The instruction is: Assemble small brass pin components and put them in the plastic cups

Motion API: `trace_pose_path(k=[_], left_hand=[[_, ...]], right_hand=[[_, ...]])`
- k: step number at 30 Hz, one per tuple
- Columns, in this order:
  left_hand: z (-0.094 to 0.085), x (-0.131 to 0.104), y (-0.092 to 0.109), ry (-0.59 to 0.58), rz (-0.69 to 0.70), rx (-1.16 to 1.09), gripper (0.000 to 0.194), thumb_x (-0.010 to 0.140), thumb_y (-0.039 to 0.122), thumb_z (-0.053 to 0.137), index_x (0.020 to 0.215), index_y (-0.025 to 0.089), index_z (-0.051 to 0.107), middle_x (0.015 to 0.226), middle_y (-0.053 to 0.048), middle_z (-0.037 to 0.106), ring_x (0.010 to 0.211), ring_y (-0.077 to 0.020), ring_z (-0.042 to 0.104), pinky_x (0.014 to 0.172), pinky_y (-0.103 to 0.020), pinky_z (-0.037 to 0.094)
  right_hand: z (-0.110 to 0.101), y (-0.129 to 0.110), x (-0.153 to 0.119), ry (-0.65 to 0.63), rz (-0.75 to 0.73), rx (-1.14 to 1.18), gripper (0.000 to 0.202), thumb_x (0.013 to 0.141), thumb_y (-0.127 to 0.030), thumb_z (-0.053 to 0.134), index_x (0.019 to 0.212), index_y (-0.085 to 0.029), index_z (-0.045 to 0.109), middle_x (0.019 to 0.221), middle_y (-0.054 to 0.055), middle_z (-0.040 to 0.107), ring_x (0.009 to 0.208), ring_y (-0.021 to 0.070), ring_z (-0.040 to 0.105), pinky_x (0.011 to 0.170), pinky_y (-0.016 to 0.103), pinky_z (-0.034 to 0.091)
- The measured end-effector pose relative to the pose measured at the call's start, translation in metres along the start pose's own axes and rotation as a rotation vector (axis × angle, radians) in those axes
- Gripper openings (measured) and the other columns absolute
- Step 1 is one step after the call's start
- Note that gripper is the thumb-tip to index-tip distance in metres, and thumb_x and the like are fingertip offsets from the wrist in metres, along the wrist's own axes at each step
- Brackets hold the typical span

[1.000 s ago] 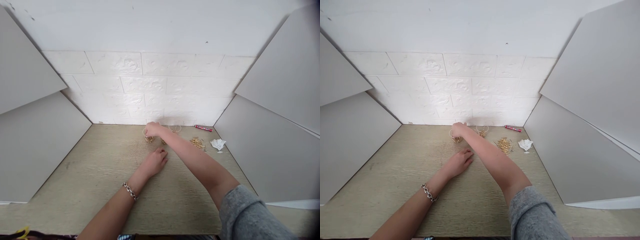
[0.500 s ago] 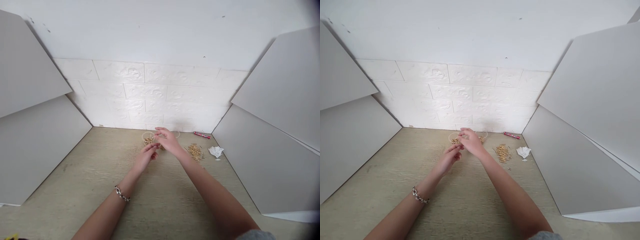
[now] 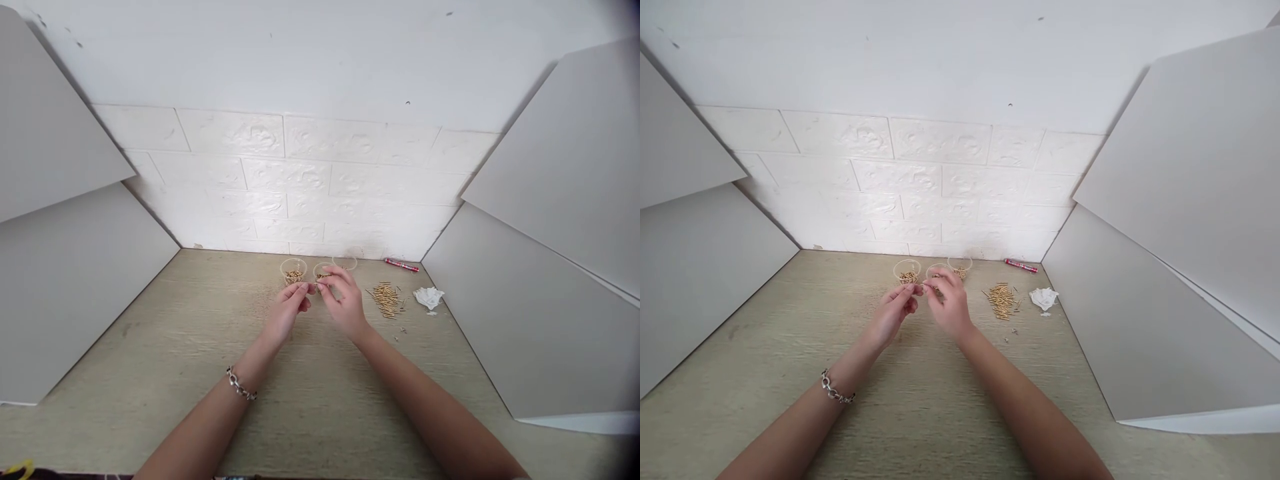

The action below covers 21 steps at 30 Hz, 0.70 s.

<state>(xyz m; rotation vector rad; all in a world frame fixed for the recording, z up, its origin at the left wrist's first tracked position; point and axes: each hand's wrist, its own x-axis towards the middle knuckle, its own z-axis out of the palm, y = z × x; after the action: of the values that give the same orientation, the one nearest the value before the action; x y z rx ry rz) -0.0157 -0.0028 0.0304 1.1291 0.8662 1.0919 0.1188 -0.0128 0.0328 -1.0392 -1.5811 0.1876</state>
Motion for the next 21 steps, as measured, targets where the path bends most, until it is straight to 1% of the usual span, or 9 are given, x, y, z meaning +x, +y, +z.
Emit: trace_pose_path(k=[2, 5, 12, 16, 18, 21], left_hand=[[0.002, 0.0, -0.001, -0.025, -0.01, 0.007, 0.027, 0.07, 0.04, 0.055, 0.077, 0.014, 0.059, 0.068, 0.0, 0.053, 0.055, -0.0062, 0.042, 0.054, -0.02, 0.034], [0.005, -0.001, -0.001, -0.03, -0.009, -0.022, 0.024, 0.069, 0.038, 0.057, 0.075, 0.014, 0.059, 0.061, 0.001, 0.05, 0.054, -0.006, 0.041, 0.053, -0.019, 0.033], [0.007, -0.002, 0.0, -0.025, -0.044, -0.115, 0.022, 0.067, 0.034, 0.06, 0.075, 0.014, 0.06, 0.067, 0.0, 0.054, 0.053, -0.0051, 0.042, 0.053, -0.019, 0.033], [0.008, -0.003, -0.001, -0.039, -0.066, -0.206, 0.024, 0.065, 0.033, 0.062, 0.08, 0.014, 0.063, 0.08, -0.004, 0.058, 0.06, -0.0069, 0.045, 0.058, -0.021, 0.036], [0.008, -0.003, -0.003, -0.042, -0.083, -0.179, 0.028, 0.063, 0.032, 0.063, 0.084, 0.014, 0.064, 0.078, -0.005, 0.059, 0.062, -0.0078, 0.046, 0.059, -0.021, 0.036], [0.007, -0.003, -0.007, -0.043, -0.067, -0.064, 0.029, 0.064, 0.034, 0.062, 0.086, 0.014, 0.063, 0.076, -0.004, 0.059, 0.061, -0.0083, 0.045, 0.059, -0.021, 0.036]], right_hand=[[0.001, 0.0, -0.006, 0.044, -0.08, -0.076, 0.012, 0.076, -0.02, 0.05, 0.08, -0.022, 0.06, 0.101, 0.005, 0.055, 0.097, 0.0159, 0.049, 0.086, 0.034, 0.04], [0.003, 0.004, -0.013, 0.056, -0.15, -0.148, 0.012, 0.075, -0.019, 0.05, 0.081, -0.022, 0.061, 0.1, 0.005, 0.056, 0.096, 0.0161, 0.05, 0.084, 0.035, 0.041], [0.004, 0.008, -0.015, 0.077, -0.158, -0.199, 0.012, 0.075, -0.018, 0.051, 0.081, -0.021, 0.06, 0.097, 0.004, 0.056, 0.094, 0.0153, 0.051, 0.083, 0.033, 0.043], [0.004, 0.01, -0.016, 0.15, -0.172, -0.232, 0.011, 0.074, -0.017, 0.052, 0.08, -0.02, 0.059, 0.098, 0.006, 0.055, 0.093, 0.0156, 0.052, 0.08, 0.032, 0.045], [0.005, 0.011, -0.017, 0.181, -0.194, -0.271, 0.011, 0.073, -0.017, 0.052, 0.08, -0.02, 0.059, 0.101, 0.007, 0.054, 0.094, 0.016, 0.051, 0.079, 0.032, 0.045], [0.005, 0.014, -0.019, 0.174, -0.242, -0.347, 0.01, 0.073, -0.017, 0.052, 0.078, -0.02, 0.059, 0.103, 0.007, 0.054, 0.095, 0.0168, 0.051, 0.079, 0.032, 0.045]])
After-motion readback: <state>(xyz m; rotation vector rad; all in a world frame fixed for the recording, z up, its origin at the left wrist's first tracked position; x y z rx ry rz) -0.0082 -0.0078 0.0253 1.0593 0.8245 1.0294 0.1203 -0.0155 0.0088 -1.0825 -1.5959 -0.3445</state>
